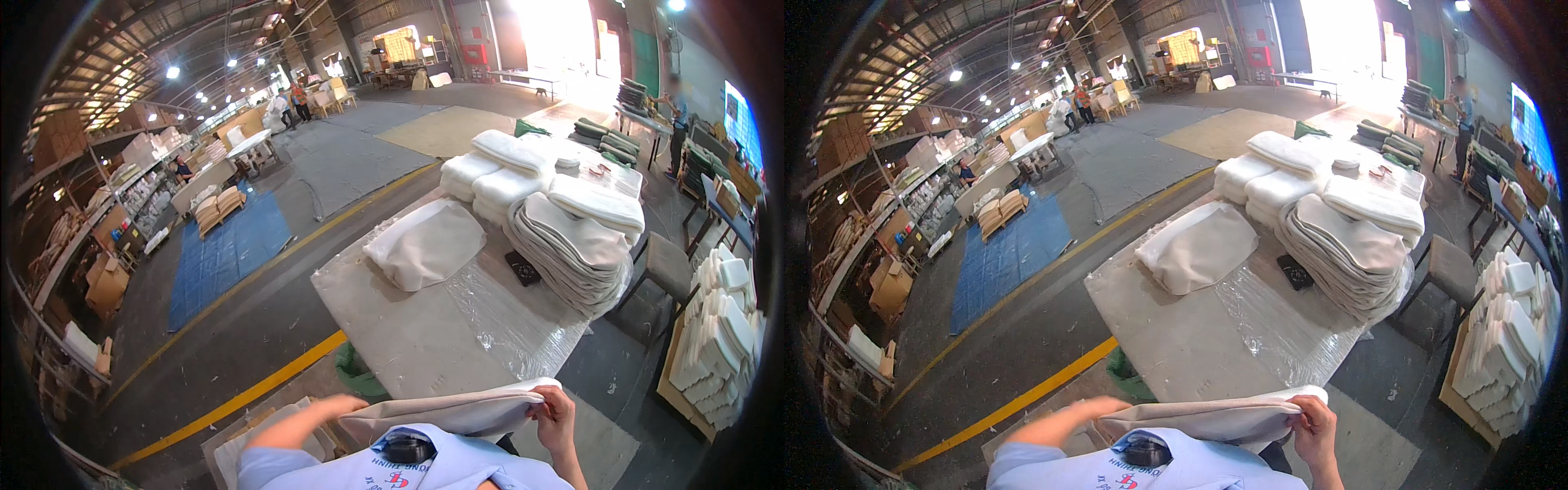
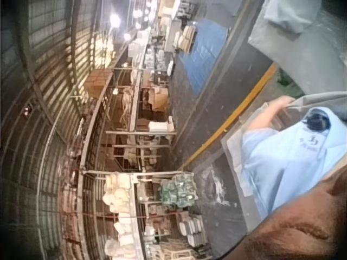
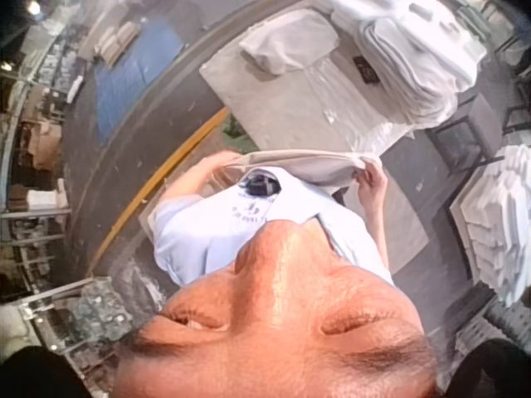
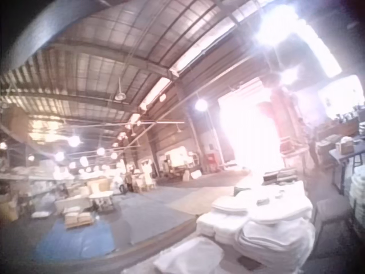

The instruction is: The person inserts cylindrical foam pieces into fabric covers at a work table in a warehouse. They repeatedly pick up foam, align it with a cover, slide it in, and place the finished item on a stack. Other workers are visible nearby handling similar materials.

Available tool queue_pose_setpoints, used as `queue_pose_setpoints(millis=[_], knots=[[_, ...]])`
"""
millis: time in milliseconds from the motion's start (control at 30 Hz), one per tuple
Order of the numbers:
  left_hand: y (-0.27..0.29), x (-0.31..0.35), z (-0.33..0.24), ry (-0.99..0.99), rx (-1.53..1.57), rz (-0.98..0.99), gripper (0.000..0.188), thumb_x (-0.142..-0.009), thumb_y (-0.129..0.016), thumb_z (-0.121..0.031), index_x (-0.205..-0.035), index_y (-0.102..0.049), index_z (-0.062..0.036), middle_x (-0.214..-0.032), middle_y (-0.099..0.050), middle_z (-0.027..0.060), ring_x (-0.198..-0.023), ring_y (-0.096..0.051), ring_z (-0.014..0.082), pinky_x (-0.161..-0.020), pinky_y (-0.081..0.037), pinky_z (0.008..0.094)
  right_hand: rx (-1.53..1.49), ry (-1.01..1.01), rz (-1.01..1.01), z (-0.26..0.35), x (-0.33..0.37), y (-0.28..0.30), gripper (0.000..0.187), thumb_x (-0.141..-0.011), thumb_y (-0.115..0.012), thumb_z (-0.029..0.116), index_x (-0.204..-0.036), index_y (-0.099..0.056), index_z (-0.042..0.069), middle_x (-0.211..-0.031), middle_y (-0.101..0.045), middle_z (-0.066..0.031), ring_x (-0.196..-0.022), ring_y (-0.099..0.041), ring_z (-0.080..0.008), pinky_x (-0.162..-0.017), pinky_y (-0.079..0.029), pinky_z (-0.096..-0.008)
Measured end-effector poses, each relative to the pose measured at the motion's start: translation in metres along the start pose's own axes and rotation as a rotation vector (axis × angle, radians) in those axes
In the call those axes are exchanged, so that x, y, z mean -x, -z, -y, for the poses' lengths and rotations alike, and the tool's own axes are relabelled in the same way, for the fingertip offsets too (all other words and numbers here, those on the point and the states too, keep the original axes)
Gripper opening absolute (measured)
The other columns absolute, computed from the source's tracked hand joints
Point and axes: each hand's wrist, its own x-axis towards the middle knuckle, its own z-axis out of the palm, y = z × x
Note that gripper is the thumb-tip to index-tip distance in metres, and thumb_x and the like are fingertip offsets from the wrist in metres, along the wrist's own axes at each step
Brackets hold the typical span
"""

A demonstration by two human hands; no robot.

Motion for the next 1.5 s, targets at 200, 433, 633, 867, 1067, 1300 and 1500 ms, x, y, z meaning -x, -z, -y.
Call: queue_pose_setpoints(millis=[200,433,633,867,1067,1300,1500], knots=[[0.143,-0.052,-0.099,-0.213,-0.378,-0.331,0.042,-0.103,-0.066,-0.031,-0.138,-0.066,-0.0077,-0.126,-0.075,0.0180,-0.116,-0.071,0.0360,-0.101,-0.056,0.0461,-0.030,0.026,-0.054,0.007,0.003,-0.009,0.026,-0.088,-0.058,-0.014,-0.107,-0.073,-0.004,-0.107,-0.073,-0.0147,-0.083,-0.072,-0.0197,-0.069,-0.058,-0.0291],[0.130,-0.167,-0.296,-1.065,-0.429,-0.387,0.037,-0.104,-0.065,-0.025,-0.138,-0.066,-0.0089,-0.109,-0.076,0.0137,-0.100,-0.073,0.0342,-0.090,-0.057,0.0460,0.075,0.112,-0.047,0.015,0.001,-0.005,0.021,-0.091,-0.059,-0.010,-0.107,-0.072,-0.003,-0.113,-0.072,-0.0146,-0.085,-0.073,-0.0196,-0.073,-0.060,-0.0306],[0.018,-0.231,-0.337,-1.164,-0.062,-0.178,0.035,-0.107,-0.063,-0.018,-0.140,-0.067,-0.0077,-0.109,-0.076,0.0130,-0.100,-0.073,0.0297,-0.090,-0.058,0.0412,0.113,0.159,-0.042,0.032,0.005,-0.004,0.032,-0.080,-0.063,-0.013,-0.104,-0.076,0.002,-0.115,-0.075,-0.0129,-0.101,-0.075,-0.0275,-0.087,-0.061,-0.0373],[-0.036,-0.215,-0.331,-0.855,0.398,-0.136,0.032,-0.112,-0.055,-0.012,-0.141,-0.065,-0.0054,-0.113,-0.077,0.0094,-0.107,-0.070,0.0167,-0.098,-0.055,0.0336,0.101,0.137,-0.101,0.029,0.037,0.006,0.037,-0.083,-0.065,-0.013,-0.112,-0.077,0.006,-0.122,-0.074,-0.0126,-0.104,-0.075,-0.0267,-0.087,-0.061,-0.0367],[-0.019,-0.187,-0.338,-0.790,0.488,-0.295,0.030,-0.112,-0.053,-0.009,-0.138,-0.067,-0.0030,-0.111,-0.076,0.0089,-0.107,-0.069,0.0169,-0.100,-0.053,0.0326,-0.286,-0.288,-0.412,-0.013,0.052,0.009,0.026,-0.100,-0.064,0.001,-0.124,-0.071,0.004,-0.099,-0.071,-0.0056,-0.082,-0.067,-0.0122,-0.075,-0.055,-0.0298],[-0.028,-0.158,-0.346,-0.827,0.454,-0.364,0.031,-0.109,-0.055,-0.006,-0.138,-0.067,-0.0030,-0.107,-0.076,0.0097,-0.103,-0.069,0.0150,-0.091,-0.054,0.0316,-0.469,-0.646,-0.407,-0.086,0.067,-0.017,0.027,-0.109,-0.064,0.025,-0.125,-0.070,0.004,-0.107,-0.072,-0.0026,-0.100,-0.065,-0.0114,-0.088,-0.052,-0.0309],[-0.033,-0.128,-0.352,-0.724,0.328,-0.346,0.030,-0.105,-0.063,-0.008,-0.133,-0.072,-0.0033,-0.095,-0.074,0.0104,-0.081,-0.067,0.0139,-0.076,-0.056,0.0302,-0.988,-0.830,-0.286,-0.098,0.073,-0.035,0.044,-0.114,-0.049,0.049,-0.118,-0.068,0.010,-0.111,-0.074,-0.0058,-0.097,-0.069,-0.0185,-0.088,-0.053,-0.0345]])
